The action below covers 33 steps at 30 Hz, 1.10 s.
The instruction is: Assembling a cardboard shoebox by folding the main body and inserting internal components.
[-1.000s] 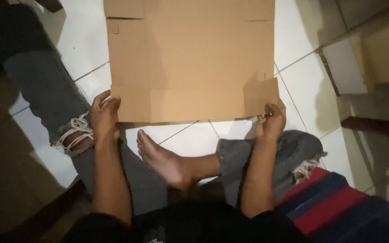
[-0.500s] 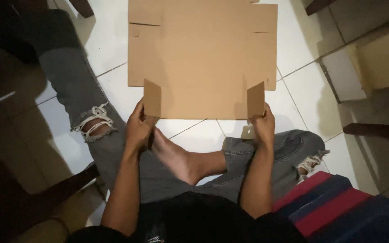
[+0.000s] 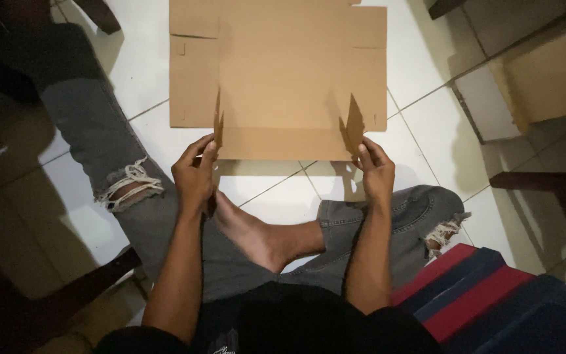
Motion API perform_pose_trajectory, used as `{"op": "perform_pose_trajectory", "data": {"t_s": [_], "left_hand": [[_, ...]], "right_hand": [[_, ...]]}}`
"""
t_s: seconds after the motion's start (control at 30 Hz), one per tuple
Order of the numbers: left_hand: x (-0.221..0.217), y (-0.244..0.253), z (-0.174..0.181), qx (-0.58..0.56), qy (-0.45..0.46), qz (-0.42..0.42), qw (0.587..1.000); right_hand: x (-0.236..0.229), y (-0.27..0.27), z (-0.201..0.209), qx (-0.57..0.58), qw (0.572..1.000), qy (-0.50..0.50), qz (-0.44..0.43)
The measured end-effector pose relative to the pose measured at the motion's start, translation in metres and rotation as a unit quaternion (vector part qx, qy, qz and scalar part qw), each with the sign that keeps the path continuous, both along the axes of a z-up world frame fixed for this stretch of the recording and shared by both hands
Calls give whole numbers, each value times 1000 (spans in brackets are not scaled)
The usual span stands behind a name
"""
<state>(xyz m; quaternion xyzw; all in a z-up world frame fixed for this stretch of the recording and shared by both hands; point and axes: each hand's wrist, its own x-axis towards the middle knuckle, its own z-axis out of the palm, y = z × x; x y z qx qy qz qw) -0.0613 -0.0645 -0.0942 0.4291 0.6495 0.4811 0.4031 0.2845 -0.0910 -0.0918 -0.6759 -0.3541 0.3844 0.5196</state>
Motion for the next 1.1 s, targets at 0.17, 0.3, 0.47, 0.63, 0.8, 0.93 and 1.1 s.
{"op": "perform_pose_trajectory", "data": {"t_s": [0.17,0.3,0.47,0.63,0.8,0.93,1.1], "left_hand": [[-2,0,-8,81,44,35,995],[-7,-2,-16,113,60,42,991],[-6,1,-22,69,39,50,996],[-1,2,-17,26,-13,50,998],[-5,2,-27,41,46,48,997],[-5,2,-28,39,-12,56,998],[-5,1,-4,-14,67,14,998]], "right_hand": [[14,-2,-4,10,999,-43,-21],[31,-4,-30,44,996,-76,-31],[29,-4,-37,5,995,-92,-44],[17,-4,-22,-13,991,-122,-52],[21,-4,-25,-23,987,-152,-55],[35,-3,-45,-21,978,-198,-61],[33,1,-46,-71,977,-184,-78]]}}
